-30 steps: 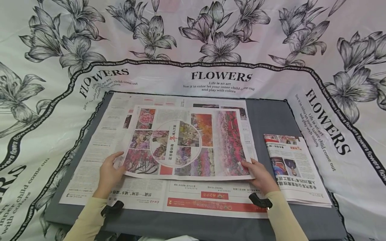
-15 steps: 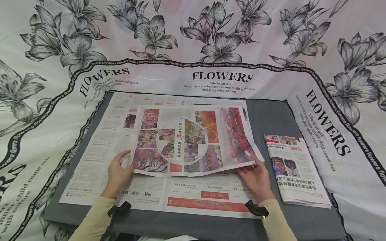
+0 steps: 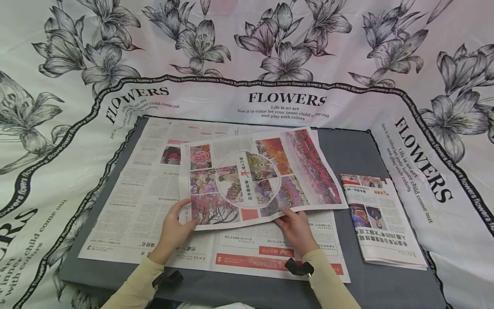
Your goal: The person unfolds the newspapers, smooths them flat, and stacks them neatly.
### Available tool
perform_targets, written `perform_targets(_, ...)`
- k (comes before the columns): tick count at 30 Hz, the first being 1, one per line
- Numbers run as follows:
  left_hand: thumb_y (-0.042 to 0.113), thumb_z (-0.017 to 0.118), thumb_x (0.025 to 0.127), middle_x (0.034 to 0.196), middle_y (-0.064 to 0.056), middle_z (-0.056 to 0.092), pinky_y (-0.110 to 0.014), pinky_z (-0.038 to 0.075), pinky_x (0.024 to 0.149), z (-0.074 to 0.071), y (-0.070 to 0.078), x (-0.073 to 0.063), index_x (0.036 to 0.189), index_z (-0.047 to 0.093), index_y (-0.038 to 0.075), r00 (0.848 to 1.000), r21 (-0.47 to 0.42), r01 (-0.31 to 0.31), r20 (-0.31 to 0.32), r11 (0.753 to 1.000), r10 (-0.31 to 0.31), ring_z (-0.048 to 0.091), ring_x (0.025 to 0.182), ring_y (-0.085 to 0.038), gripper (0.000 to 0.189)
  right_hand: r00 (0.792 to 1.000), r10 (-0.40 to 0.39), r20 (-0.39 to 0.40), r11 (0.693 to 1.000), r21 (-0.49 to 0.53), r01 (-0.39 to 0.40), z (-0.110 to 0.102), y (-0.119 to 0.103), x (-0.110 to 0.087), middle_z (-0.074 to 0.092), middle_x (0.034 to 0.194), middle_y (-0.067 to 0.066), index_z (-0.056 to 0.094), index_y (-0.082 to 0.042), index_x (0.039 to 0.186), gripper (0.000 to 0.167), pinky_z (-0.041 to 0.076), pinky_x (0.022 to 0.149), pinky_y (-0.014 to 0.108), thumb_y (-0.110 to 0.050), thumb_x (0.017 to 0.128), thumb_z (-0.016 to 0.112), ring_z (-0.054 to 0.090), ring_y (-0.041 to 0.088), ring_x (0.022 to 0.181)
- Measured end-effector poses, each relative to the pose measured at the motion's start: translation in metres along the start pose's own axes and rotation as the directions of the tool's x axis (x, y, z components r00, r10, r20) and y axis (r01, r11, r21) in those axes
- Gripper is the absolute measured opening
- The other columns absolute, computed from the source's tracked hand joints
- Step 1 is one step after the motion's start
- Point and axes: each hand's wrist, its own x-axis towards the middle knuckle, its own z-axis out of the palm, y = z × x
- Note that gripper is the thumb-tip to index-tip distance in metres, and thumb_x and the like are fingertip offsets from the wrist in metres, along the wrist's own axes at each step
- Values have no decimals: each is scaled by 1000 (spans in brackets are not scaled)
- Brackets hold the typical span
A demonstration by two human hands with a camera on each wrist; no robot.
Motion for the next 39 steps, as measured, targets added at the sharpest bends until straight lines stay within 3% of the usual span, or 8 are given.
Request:
perform_targets(4,-3,73,80,143,-22,55,-53,46,98,9,5,-5,138,59,6,1000,-17,-24,1,1000,24,52,134,-43,61,994,-9,-108,1000,-2,8,16,11,6,66,92,-6,57,-8,105,12,56,80,24,1,104,48,67,2,87)
perform_targets(11,-1,74,82,147,-21,54,-44,47,86,15,7,-9,140,57,6,999,-81,-3,34,997,6,55,128,-41,60,977,12,-215,1000,18,-9,34,25,16,49,130,-5,26,-17,150,56,54,98,24,7,102,44,62,-1,106)
perform_targets(17,3,73,84,149,-20,53,-50,47,98,14,6,-11,141,57,9,998,-89,33,48,996,-29,52,135,-40,59,962,12,-272,998,69,7,42,23,22,40,126,-4,22,-18,138,50,53,84,15,8,101,44,57,-3,100)
perform_targets(22,3,66,92,148,-22,50,-28,55,80,2,-1,-6,148,47,8,986,-199,166,46,966,-160,68,109,-34,59,962,30,-270,999,33,-22,41,16,20,37,125,-4,18,-21,135,51,52,84,14,8,102,44,57,-4,98)
perform_targets(27,4,60,97,155,-20,42,-22,55,78,-14,-10,9,156,35,8,937,-363,342,62,867,-344,63,113,-24,63,964,36,-265,999,-12,-41,35,11,17,45,120,-6,26,-20,125,44,52,82,16,8,100,48,59,-3,98)
perform_targets(36,10,39,109,162,-25,23,-27,59,86,-42,-22,53,165,-3,15,849,-680,506,285,531,-445,68,99,-9,70,971,49,-235,990,-115,-78,23,2,4,51,117,-6,28,-13,126,39,53,81,16,7,100,49,63,-5,93)
perform_targets(38,10,38,108,163,-23,24,-27,59,88,-48,-23,67,165,-5,16,838,-694,516,286,502,-465,66,109,-13,72,974,64,-218,982,-162,-101,20,-2,1,46,124,-1,21,-11,134,47,54,83,16,7,100,48,64,-5,93)
perform_targets(39,11,40,108,163,-22,24,-28,58,90,-50,-22,74,165,-4,17,840,-689,509,265,516,-474,63,115,-15,73,976,72,-203,974,-197,-113,19,-3,-1,44,126,1,19,-11,135,48,54,84,16,7,101,48,65,-5,92)
